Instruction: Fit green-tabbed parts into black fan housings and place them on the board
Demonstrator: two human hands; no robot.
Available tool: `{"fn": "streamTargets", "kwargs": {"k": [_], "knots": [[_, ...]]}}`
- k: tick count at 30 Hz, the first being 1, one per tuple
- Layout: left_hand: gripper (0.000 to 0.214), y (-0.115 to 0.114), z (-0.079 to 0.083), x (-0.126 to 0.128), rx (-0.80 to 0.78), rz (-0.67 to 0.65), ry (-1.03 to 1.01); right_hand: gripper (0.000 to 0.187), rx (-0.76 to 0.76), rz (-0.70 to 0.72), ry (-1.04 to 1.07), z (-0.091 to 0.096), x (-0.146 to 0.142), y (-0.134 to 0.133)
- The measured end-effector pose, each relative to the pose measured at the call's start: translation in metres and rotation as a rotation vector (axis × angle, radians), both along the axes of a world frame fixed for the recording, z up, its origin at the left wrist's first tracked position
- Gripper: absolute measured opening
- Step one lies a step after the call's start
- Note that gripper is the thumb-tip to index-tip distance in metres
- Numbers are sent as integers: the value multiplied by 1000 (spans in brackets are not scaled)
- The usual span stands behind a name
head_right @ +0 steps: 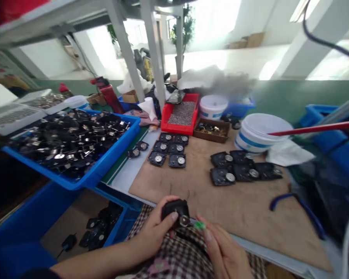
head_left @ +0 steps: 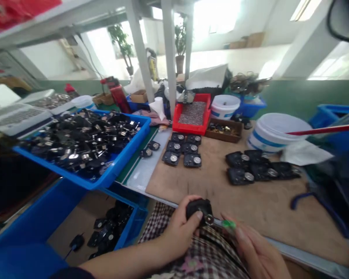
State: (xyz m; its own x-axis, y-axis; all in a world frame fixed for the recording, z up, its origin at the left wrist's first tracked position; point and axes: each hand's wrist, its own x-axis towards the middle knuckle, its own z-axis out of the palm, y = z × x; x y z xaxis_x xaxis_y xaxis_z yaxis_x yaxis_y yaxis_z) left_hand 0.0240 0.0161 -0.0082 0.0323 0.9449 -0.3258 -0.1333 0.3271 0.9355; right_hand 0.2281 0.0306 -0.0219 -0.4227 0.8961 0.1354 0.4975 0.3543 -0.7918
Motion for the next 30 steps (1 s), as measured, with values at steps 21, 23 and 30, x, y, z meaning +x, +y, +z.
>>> {"fn": "streamTargets", "kwargs": {"k": [21,23,30], "knots": [[43,11,-4,0,-127,37,-125,27,299,-17,-157,15,-25,-3],[42,12,-5,0,-121,29,-126,27,308,-26,-169,16,-25,-3],[38,7,-3,2,-107,54,-214,31,369,-6,-163,8,-19,-3]]}}
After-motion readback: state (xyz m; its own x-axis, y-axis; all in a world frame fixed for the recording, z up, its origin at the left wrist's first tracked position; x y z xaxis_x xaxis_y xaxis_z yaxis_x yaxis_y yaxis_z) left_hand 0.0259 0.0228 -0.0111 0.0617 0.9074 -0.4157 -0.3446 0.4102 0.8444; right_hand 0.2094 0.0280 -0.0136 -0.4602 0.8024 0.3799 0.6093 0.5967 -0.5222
